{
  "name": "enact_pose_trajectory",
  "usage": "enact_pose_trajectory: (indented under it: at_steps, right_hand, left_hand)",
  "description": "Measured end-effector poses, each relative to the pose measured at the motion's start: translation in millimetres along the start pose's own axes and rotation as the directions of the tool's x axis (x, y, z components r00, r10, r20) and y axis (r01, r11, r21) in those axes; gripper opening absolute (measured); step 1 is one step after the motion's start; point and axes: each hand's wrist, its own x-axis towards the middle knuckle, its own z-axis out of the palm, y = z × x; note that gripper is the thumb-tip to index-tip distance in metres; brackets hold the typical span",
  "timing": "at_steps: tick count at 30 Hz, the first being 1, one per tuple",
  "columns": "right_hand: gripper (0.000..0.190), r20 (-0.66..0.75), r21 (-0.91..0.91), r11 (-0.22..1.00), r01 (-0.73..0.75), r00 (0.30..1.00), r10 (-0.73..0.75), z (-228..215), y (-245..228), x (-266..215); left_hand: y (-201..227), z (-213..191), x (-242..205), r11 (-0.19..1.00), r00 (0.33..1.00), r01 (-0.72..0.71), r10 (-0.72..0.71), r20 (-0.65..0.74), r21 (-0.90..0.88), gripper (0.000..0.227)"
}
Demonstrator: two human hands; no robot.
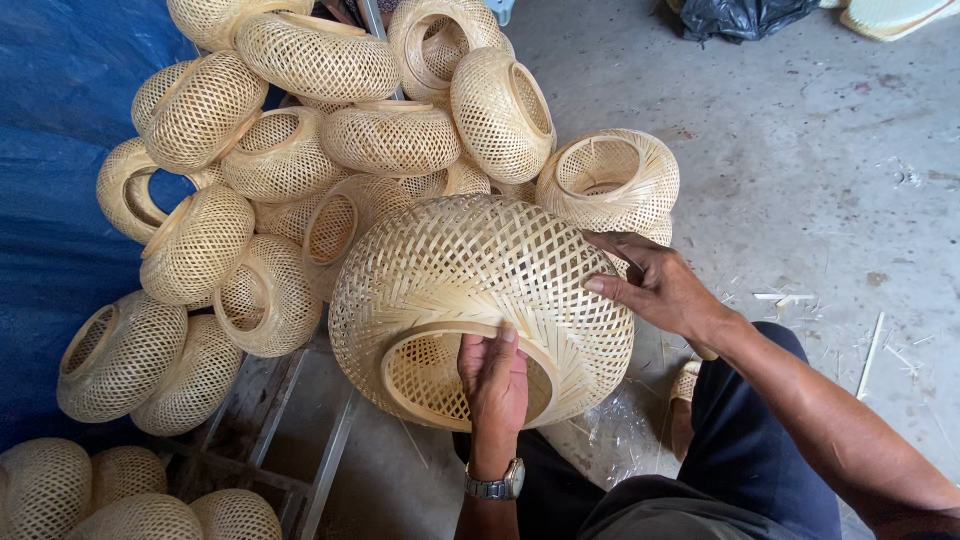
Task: The person is weaving a bamboo basket by hand. They use a wooden mallet to tap the bamboo strips into place, securing the structure of the basket.
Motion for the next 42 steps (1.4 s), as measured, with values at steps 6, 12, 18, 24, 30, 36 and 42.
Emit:
enact_pose_trajectory:
  at_steps: [6,12,18,24,30,36,42]
  right_hand:
    - [0.061,-0.007,-0.009,0.973,0.231,0.973,-0.231,6.1,5.9,-4.6]
    - [0.061,-0.002,-0.191,0.958,0.216,0.975,-0.221,5.7,0.3,-6.4]
    - [0.057,-0.027,-0.390,0.716,0.578,0.770,-0.637,13.9,-7.5,-13.6]
    - [0.060,0.104,-0.564,0.522,0.640,0.682,-0.724,32.9,-18.2,-21.4]
    - [0.065,0.114,-0.629,0.507,0.590,0.715,-0.690,37.2,-36.0,-19.1]
    - [0.063,0.099,-0.630,0.510,0.585,0.712,-0.695,40.2,-45.4,-19.7]
    - [0.059,0.089,-0.590,0.558,0.584,0.733,-0.674,43.7,-46.2,-22.0]
  left_hand:
    - [-6.2,-13.5,-7.0,0.999,0.997,-0.045,0.045,-0.065,-0.002,0.042]
    - [-18.1,-25.9,-2.4,0.994,0.976,-0.103,0.106,-0.188,0.028,0.005]
    - [-20.0,-20.1,0.1,0.993,0.973,-0.115,0.112,-0.204,-0.004,0.011]
    - [-24.1,-14.7,1.9,0.991,0.971,-0.129,0.132,-0.200,0.029,0.015]
    - [-23.7,-14.8,1.8,0.994,0.969,-0.097,0.104,-0.225,0.043,0.016]
    - [-19.6,-9.7,0.7,0.994,0.972,-0.101,0.105,-0.212,0.029,0.016]
    - [-18.2,-8.2,-0.4,0.993,0.974,-0.116,0.118,-0.192,0.022,0.012]
